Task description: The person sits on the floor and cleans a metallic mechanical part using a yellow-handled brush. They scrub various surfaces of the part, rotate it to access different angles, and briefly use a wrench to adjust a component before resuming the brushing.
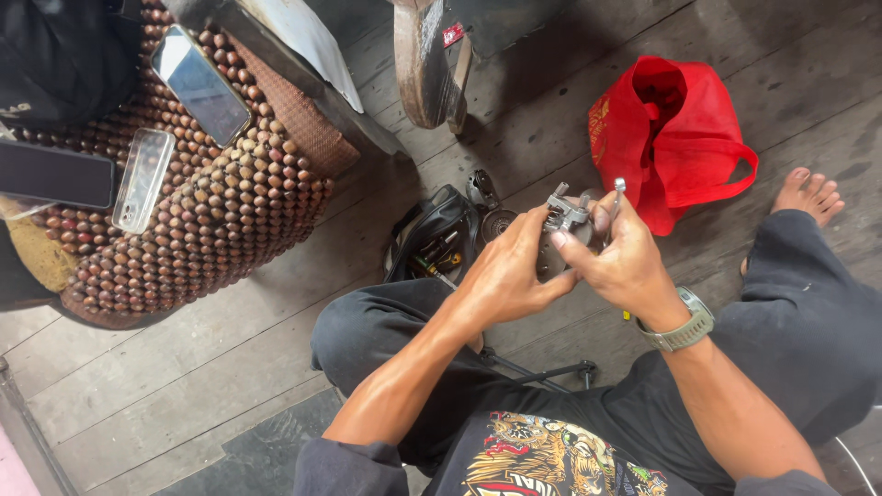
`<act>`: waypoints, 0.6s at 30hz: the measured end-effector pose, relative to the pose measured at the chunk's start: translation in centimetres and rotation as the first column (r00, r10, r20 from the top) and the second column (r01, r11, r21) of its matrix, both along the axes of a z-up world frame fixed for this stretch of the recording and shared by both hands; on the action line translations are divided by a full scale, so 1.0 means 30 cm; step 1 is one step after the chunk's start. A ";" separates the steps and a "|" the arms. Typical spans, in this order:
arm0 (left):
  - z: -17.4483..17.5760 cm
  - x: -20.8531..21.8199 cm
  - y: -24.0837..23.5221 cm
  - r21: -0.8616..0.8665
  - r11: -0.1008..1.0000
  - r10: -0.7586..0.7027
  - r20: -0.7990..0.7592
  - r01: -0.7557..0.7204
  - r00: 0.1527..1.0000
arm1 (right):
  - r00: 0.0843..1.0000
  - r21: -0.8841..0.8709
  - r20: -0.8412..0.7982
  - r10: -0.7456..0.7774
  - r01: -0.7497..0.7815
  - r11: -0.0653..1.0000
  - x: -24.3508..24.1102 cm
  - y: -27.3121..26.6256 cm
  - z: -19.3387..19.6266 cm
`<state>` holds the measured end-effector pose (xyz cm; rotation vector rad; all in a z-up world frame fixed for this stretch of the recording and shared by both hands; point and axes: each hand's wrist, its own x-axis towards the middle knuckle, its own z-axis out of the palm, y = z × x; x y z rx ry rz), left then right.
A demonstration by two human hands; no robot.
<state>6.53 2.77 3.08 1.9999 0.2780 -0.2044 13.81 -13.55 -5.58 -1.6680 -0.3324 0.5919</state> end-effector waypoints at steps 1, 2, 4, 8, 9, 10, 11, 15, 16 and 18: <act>0.038 -0.016 0.031 0.003 1.000 0.001 0.003 -0.001 1.000 | 1.000 0.003 0.003 0.001 -0.001 1.000 -0.009 -0.003 -0.002; 0.074 -0.024 0.062 0.028 0.998 -0.054 -0.064 0.056 0.997 | 0.999 0.035 -0.047 -0.010 0.012 0.999 -0.012 -0.005 -0.003; 0.176 -0.022 0.167 0.055 0.991 -0.113 -0.120 0.120 0.986 | 0.996 0.072 -0.085 -0.025 0.032 0.997 -0.021 0.014 0.041; 0.039 -0.009 0.691 0.486 0.577 0.625 0.254 -0.656 0.738 | 1.000 -0.024 0.012 -0.013 0.013 1.000 -0.048 0.015 0.122; -0.072 -0.044 0.875 0.401 0.308 0.548 0.667 -0.863 0.505 | 1.000 -0.047 0.002 0.023 -0.023 0.999 -0.049 -0.002 0.119; -0.104 -0.051 0.968 0.396 0.311 0.541 0.674 -0.864 0.503 | 1.000 -0.041 0.010 0.017 -0.017 0.999 -0.056 0.003 0.126; -0.136 -0.054 1.064 0.505 0.273 0.705 0.474 -0.819 0.527 | 1.000 -0.031 -0.016 0.024 -0.025 0.999 -0.061 0.010 0.132; -0.209 0.039 1.220 0.672 0.334 0.901 -0.021 -0.661 0.434 | 1.000 -0.039 -0.009 0.017 -0.017 0.999 -0.080 0.012 0.148; -0.205 0.050 1.238 0.669 0.336 0.899 -0.020 -0.662 0.437 | 1.000 -0.040 -0.007 0.014 -0.014 0.999 -0.083 0.012 0.152; -0.206 0.063 1.273 0.659 0.315 0.942 -0.132 -0.683 0.307 | 0.999 -0.067 0.001 0.033 -0.033 0.997 -0.091 0.012 0.157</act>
